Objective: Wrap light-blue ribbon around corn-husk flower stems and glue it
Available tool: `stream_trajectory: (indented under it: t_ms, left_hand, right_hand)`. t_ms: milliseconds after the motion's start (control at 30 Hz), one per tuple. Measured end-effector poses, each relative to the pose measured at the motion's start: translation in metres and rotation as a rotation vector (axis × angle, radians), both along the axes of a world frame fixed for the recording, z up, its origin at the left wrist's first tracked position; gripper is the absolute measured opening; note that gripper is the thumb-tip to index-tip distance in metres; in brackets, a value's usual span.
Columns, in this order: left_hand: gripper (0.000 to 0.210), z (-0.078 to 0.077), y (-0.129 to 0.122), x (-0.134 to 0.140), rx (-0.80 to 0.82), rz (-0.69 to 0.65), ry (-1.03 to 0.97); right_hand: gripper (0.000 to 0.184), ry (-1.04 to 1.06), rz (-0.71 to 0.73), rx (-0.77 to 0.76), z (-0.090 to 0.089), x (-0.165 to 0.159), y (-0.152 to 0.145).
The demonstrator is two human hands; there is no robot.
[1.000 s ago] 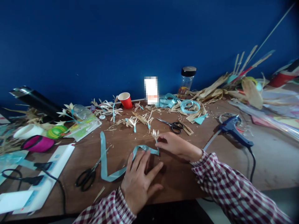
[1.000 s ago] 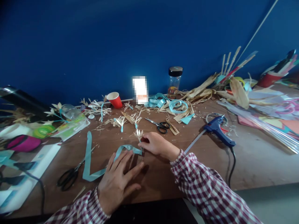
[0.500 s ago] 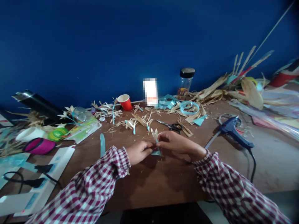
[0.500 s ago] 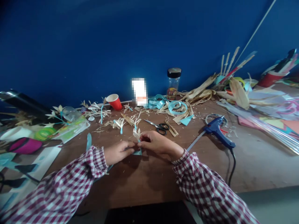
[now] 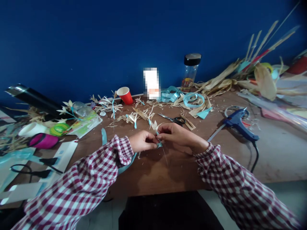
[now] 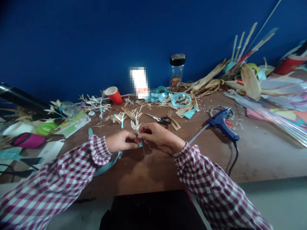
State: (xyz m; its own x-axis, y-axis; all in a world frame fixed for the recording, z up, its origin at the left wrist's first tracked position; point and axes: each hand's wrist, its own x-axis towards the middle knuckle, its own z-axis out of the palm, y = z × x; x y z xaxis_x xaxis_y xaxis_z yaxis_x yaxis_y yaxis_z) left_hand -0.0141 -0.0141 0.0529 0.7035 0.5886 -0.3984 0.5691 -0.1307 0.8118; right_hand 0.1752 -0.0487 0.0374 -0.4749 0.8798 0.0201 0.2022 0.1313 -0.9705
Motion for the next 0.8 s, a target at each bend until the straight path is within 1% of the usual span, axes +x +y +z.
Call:
stream_trajectory:
  t_ms: [167, 233, 400, 533, 667, 733, 800]
  left_hand:
    - [0.011, -0.005, -0.003, 0.001, -0.117, 0.12, 0.008]
    - [0.011, -0.007, -0.003, 0.001, -0.137, 0.154, 0.001]
    - [0.026, -0.011, -0.006, -0.001, -0.23, 0.248, 0.008]
    - [0.024, -0.015, -0.014, 0.0, -0.309, 0.347, -0.042]
    - [0.027, -0.019, -0.019, 0.001, -0.395, 0.457, -0.093]
    - [0.028, -0.02, -0.02, 0.001, -0.415, 0.466, -0.105]
    - [0.029, -0.02, -0.02, 0.001, -0.404, 0.446, -0.107]
  right_hand:
    - [0.014, -0.019, -0.04, -0.03, 0.0, -0.002, 0.0]
    - [0.016, 0.001, -0.054, -0.042, -0.002, -0.003, 0.0]
    - [0.01, 0.069, -0.055, -0.021, -0.01, -0.005, 0.001]
    - [0.007, 0.056, -0.064, -0.011, -0.012, -0.007, 0.002]
    - [0.009, 0.042, -0.068, -0.037, -0.009, -0.008, 0.001]
    - [0.011, 0.038, -0.06, -0.056, -0.009, -0.009, 0.001]
    - [0.012, 0.033, -0.052, -0.058, -0.009, -0.009, 0.001]
